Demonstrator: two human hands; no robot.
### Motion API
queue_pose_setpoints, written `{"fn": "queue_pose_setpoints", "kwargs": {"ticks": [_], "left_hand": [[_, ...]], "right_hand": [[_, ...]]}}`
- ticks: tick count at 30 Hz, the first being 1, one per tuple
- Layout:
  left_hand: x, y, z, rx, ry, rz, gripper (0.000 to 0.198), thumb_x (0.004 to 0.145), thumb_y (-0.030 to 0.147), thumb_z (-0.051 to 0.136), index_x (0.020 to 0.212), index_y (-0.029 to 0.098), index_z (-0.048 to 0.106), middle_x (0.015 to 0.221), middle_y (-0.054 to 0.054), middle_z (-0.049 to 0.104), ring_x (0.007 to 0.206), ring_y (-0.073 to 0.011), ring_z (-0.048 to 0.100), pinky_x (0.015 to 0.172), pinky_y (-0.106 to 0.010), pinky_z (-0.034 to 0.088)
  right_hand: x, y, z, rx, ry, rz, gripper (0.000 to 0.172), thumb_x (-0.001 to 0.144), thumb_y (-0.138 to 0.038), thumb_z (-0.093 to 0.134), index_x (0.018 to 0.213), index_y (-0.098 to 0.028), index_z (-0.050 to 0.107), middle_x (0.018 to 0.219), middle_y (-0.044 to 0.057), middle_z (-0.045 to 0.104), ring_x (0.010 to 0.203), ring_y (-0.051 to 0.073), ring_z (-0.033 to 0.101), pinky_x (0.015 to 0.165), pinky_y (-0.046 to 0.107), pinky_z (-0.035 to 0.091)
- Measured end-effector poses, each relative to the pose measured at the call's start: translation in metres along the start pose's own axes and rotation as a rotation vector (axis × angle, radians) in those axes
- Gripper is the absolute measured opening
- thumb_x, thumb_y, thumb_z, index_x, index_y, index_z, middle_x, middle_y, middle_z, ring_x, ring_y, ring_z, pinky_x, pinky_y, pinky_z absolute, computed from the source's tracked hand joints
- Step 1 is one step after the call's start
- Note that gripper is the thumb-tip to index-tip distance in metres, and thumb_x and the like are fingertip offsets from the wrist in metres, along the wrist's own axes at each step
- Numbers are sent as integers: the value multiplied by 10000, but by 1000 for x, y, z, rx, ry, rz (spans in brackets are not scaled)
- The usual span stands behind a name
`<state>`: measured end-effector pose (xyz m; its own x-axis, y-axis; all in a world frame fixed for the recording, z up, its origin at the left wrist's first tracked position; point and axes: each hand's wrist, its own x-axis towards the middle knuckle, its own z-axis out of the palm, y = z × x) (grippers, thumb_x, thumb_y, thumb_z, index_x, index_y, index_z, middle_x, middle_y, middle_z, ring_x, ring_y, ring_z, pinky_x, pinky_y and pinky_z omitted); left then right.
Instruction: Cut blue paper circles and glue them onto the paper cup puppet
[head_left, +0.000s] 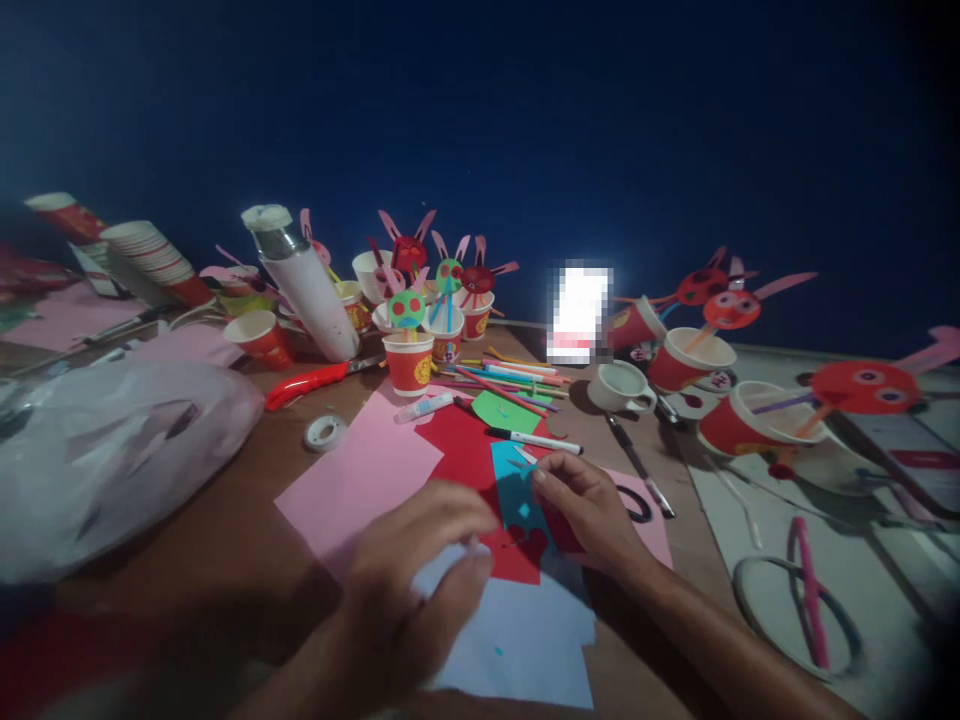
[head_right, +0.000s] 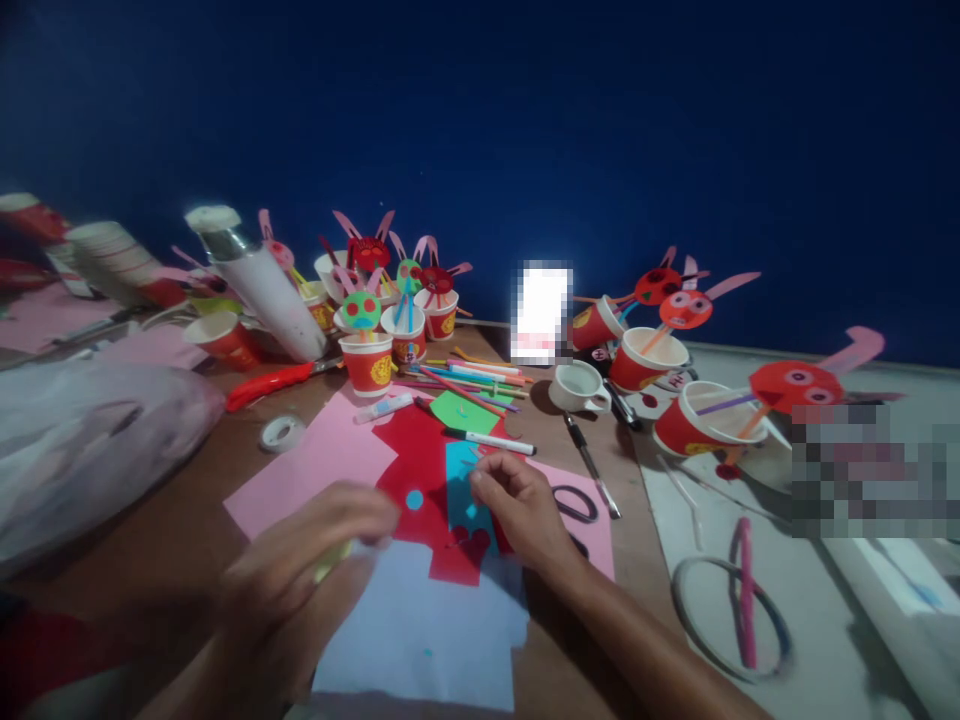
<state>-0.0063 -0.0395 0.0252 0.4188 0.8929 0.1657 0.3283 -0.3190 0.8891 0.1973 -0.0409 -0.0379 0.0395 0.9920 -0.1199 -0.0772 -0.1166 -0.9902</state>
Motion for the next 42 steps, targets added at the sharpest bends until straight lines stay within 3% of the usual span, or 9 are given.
{"fn": "queue_pose_setpoints", "kwargs": {"ticks": [4, 11, 18, 24, 30, 37, 38, 41, 42], "left_hand": [[24, -17, 14, -46, -50, -148, 110, 836, 262, 545, 896, 205, 618, 970, -16, 599, 826, -123, 564, 656, -202, 449], [43, -30, 27, -255, -184, -317, 116, 777, 236, 570, 718, 138, 588, 619, 31, 513, 576, -69, 458, 545, -174, 368], [46, -29, 23, -476, -244, -513, 214, 744, 334, 596, 836, 140, 589, 536, 46, 520, 480, -66, 452, 481, -178, 343], [48, -35, 28, -550, -204, -578, 154, 730, 282, 604, 677, 143, 565, 466, 49, 509, 420, -59, 457, 447, -171, 306], [43, -44, 29, -595, -169, -595, 150, 766, 272, 563, 675, 154, 548, 456, 57, 491, 419, -57, 458, 448, -169, 303], [48, -32, 21, -393, -202, -564, 194, 758, 315, 560, 697, 135, 598, 513, 30, 525, 456, -67, 453, 484, -183, 344], [50, -33, 14, -360, -169, -531, 242, 780, 350, 536, 706, 132, 609, 538, 20, 535, 468, -71, 466, 497, -188, 355], [52, -43, -12, -236, 112, -450, 272, 812, 387, 501, 835, 146, 626, 575, 14, 541, 528, -105, 507, 497, -198, 377], [51, -46, -20, -154, 118, -401, 257, 815, 374, 511, 831, 147, 631, 612, 4, 555, 582, -113, 524, 543, -202, 401]], "right_hand": [[0, -3, 0, 21, -95, 42, 253, 781, -397, 625, 734, -163, 542, 641, -19, 538, 579, 96, 478, 563, 232, 396], [3, -2, 0, 13, -159, 68, 251, 791, -390, 621, 732, -159, 545, 643, -24, 537, 600, 91, 467, 579, 227, 374], [6, -7, 4, 3, -164, 112, 263, 790, -402, 614, 717, -162, 534, 633, -30, 513, 586, 86, 454, 568, 218, 363], [6, -10, 6, 0, -166, 133, 300, 779, -446, 614, 707, -159, 560, 644, -10, 538, 604, 103, 482, 587, 229, 388], [8, -6, 6, -18, -137, 134, 304, 806, -452, 580, 735, -156, 586, 662, -6, 558, 626, 103, 494, 612, 228, 397], [7, -3, 5, -38, -119, 145, 273, 771, -421, 629, 712, -158, 584, 656, -11, 534, 606, 103, 472, 578, 224, 387], [7, -3, 3, -34, -108, 149, 270, 777, -422, 621, 720, -161, 582, 664, -10, 539, 612, 107, 480, 585, 227, 395], [9, -3, -3, -62, -55, 151, 257, 789, -423, 603, 731, -175, 568, 673, -17, 540, 625, 112, 494, 595, 227, 409], [9, -3, -4, -79, -40, 148, 252, 793, -420, 599, 732, -178, 565, 674, -20, 539, 629, 113, 496, 597, 226, 411]]}}
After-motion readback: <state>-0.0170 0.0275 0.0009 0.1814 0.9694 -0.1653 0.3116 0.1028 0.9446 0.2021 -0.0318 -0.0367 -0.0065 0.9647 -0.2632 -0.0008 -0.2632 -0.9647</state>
